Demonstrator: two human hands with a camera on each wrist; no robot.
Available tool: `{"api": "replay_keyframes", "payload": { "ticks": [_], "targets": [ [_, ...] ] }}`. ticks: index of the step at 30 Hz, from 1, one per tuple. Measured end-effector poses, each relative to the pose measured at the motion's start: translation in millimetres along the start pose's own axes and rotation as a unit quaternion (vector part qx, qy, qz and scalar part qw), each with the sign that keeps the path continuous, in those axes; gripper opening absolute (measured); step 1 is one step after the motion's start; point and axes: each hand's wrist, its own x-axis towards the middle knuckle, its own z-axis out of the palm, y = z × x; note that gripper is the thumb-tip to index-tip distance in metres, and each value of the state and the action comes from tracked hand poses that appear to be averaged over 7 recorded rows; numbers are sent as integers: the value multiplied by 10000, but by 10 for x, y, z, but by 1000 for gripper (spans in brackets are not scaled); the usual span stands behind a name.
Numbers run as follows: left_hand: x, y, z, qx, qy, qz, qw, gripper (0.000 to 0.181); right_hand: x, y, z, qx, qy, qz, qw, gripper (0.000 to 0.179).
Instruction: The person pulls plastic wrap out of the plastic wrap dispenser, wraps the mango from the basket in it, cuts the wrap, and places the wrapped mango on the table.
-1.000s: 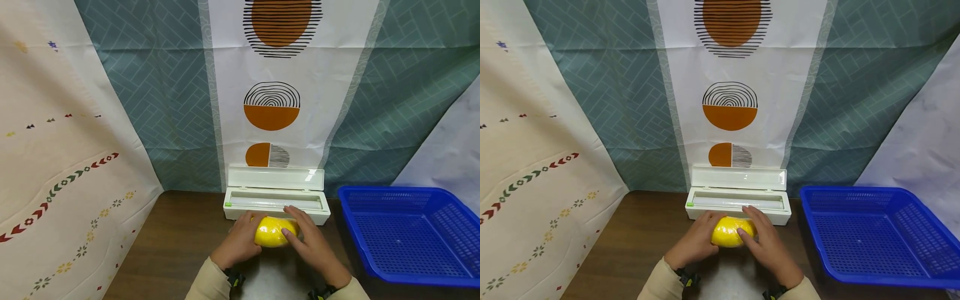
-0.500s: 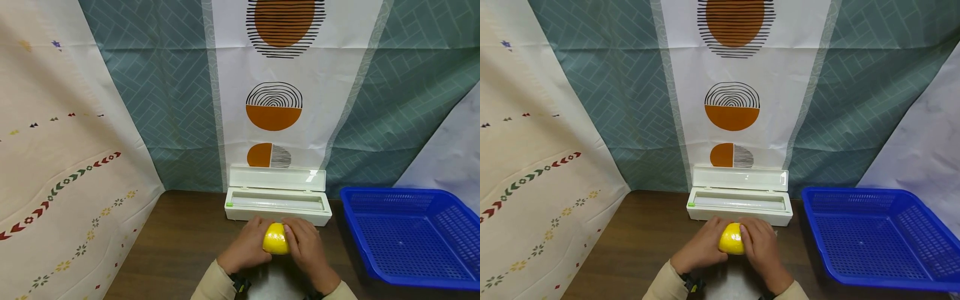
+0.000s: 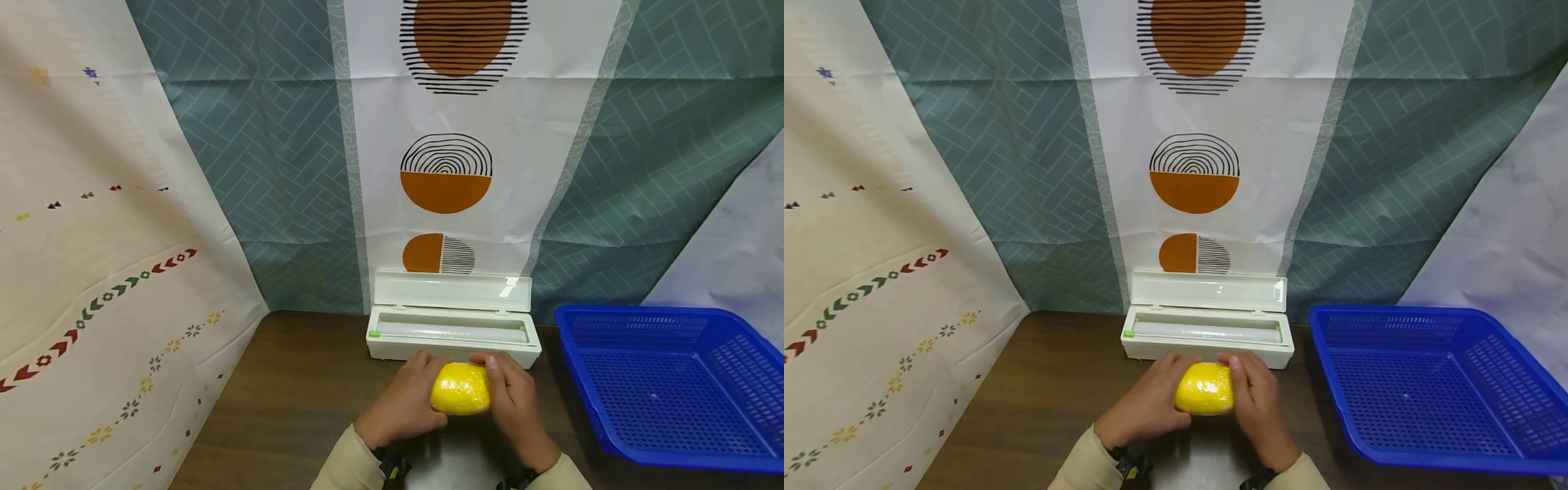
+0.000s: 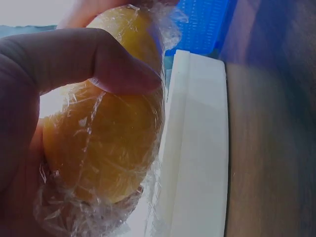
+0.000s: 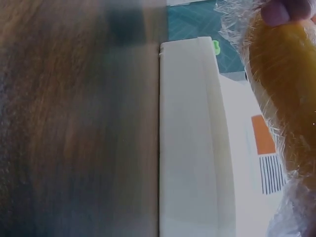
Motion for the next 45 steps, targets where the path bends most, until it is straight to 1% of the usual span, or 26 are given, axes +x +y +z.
{"api": "replay_keyframes", "payload": {
  "ticks": [2,5,7,10,14,18,21,25,28,32,36,38,43,45],
  "targets": [
    [-5,12,-9,-59,-12,0,10000,86,1,5,-8,165,80,170,9997,30],
    [-9,31,-13,-95,-1,60,9999,86,-1,-3,-11,468,201,532,9973,31],
    [-9,41,-16,-115,9,91,9999,86,2,-17,-7,781,314,830,9930,31],
    [-11,52,-24,-161,-1,97,9998,86,19,-38,-1,1248,522,1225,9832,30],
    [-2,60,-36,-236,-21,60,9997,88,58,-49,1,1822,827,1722,9645,30],
    [7,69,-35,-238,13,110,9997,87,82,-61,2,2325,1007,2115,9440,32],
    [5,76,-24,-197,52,191,9996,86,89,-77,14,2721,1172,2371,9252,32],
    [1,89,-19,-231,108,247,9994,85,99,-86,34,3214,1357,2645,8991,27],
    [0,99,-23,-308,144,229,9992,85,95,-70,33,3430,1272,2840,8863,28],
    [7,98,-14,-377,184,187,9989,86,75,-40,13,3632,944,3019,8764,35],
    [17,91,3,-359,251,184,9989,85,56,-16,7,3986,754,3050,8616,27],
    [19,86,10,-318,298,192,9989,84,50,-7,13,4201,701,3043,8520,25],
    [22,88,19,-230,391,230,9987,82,45,-1,18,4666,608,3079,8269,30],
    [24,95,22,-218,407,265,9986,83,45,-1,12,4821,605,3055,8189,31]
  ]
}}
